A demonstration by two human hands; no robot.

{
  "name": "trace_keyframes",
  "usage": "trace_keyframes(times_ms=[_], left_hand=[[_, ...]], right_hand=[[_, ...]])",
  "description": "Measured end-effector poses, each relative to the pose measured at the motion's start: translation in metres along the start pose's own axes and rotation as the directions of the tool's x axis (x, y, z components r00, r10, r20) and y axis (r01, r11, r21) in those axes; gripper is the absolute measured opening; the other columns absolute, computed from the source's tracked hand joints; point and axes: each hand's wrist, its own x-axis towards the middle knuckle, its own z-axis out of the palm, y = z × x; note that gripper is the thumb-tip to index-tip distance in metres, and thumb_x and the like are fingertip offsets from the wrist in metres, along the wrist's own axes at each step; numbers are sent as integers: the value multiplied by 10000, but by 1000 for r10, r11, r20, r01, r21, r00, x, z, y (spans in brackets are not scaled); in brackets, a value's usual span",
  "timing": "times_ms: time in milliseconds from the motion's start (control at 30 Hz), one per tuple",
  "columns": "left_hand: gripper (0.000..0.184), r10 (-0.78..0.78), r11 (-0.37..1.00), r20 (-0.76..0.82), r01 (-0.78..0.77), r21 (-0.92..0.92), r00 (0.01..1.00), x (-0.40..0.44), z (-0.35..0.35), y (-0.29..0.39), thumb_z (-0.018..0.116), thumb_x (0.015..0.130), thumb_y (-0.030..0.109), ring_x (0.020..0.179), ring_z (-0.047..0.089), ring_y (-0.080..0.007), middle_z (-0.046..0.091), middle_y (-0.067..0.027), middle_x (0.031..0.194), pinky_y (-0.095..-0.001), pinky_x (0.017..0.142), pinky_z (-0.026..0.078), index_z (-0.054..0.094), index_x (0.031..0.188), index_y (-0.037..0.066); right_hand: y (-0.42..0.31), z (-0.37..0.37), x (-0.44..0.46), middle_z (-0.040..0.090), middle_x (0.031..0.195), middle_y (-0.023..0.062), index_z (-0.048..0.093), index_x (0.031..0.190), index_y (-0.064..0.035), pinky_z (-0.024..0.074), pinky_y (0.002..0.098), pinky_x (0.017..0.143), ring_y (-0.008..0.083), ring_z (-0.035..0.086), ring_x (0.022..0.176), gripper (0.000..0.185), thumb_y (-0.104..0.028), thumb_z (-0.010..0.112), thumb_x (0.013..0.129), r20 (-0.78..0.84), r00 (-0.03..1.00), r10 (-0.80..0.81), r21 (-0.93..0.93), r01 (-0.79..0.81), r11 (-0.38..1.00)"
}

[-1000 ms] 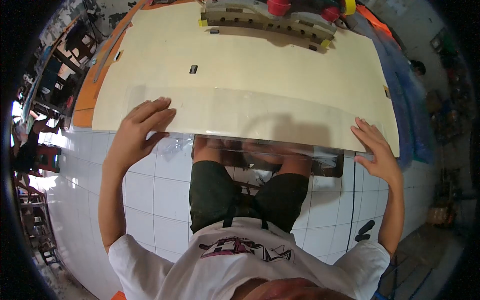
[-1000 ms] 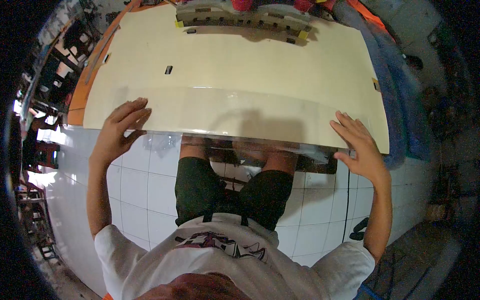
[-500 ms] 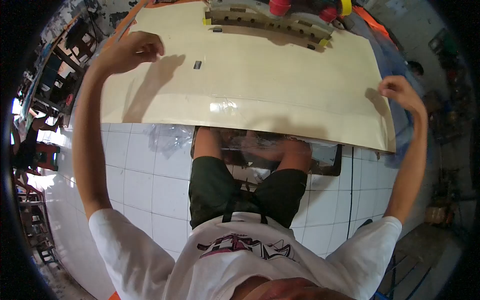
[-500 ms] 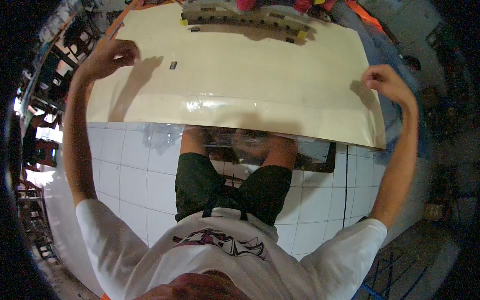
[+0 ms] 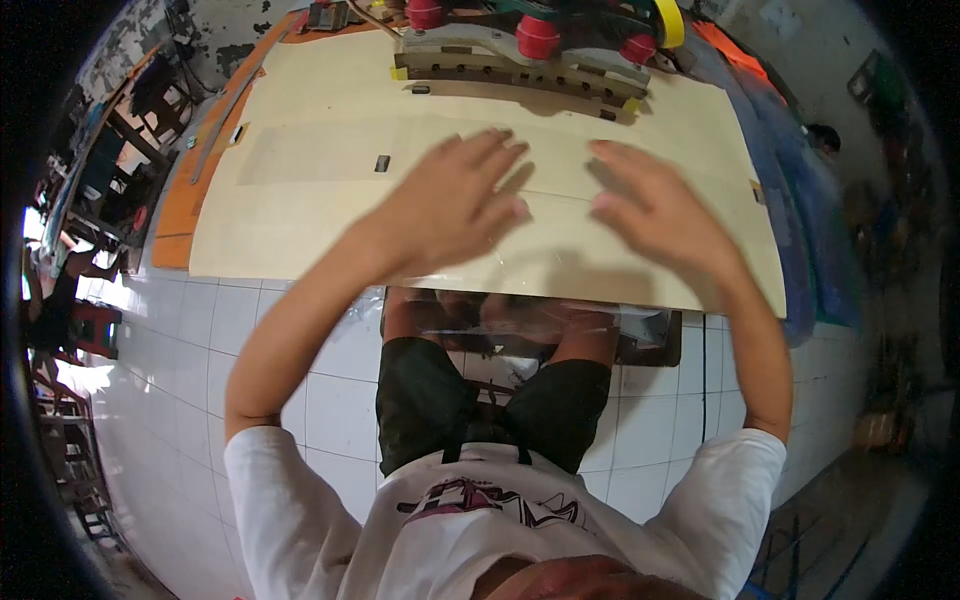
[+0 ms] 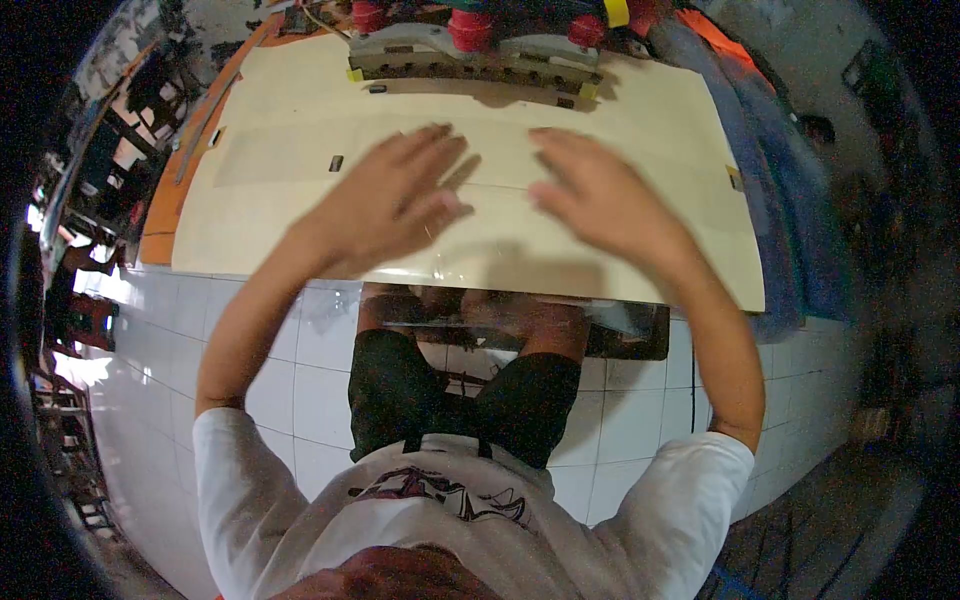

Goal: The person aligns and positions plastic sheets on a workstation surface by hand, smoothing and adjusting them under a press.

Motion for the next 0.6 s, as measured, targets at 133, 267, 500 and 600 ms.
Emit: trace_keyframes(times_ms=[133, 267, 500, 600], left_hand=[[608, -30, 1000, 99, 30, 7, 995, -12, 39, 12, 464, 969, 416, 1376, 341, -343, 393, -226, 1449, -487, 1137, 255, 410, 1387, -22], [651, -135, 990, 138, 127, 67, 981, -37, 28, 6, 412, 978, 462, 1423, 269, -330, 326, -191, 1511, -484, 1165, 190, 366, 1430, -2], [625, -375, 921, 173, 345, 184, 911, -73, -11, -13, 416, 980, 436, 1435, 247, -329, 289, -176, 1536, -467, 1175, 161, 395, 1418, -9], [603, -389, 883, -81, 397, 252, 917, -67, -18, -48, 428, 967, 419, 1427, 266, -333, 338, -200, 1502, -505, 1164, 177, 435, 1381, -19]], right_hand=[[-27, 55, -19, 438, 1417, 244, 430, 1358, 55, 314, 458, 1111, 376, 416, 1326, 633, -372, 581, 915, -27, 988, -154, -198, 146, 969], [-15, 51, -42, 408, 1437, 252, 412, 1373, 58, 276, 477, 1134, 388, 382, 1350, 646, -408, 537, 943, -11, 1000, -5, -238, 2, 971], [47, 10, -97, 354, 1482, 244, 385, 1412, 35, 245, 452, 1152, 377, 348, 1378, 585, -316, 526, 965, -13, 977, 211, -179, -210, 961], [68, 0, -102, 332, 1502, 233, 402, 1417, 13, 216, 434, 1162, 361, 304, 1407, 562, -303, 516, 966, -45, 900, 434, -35, -436, 899]])
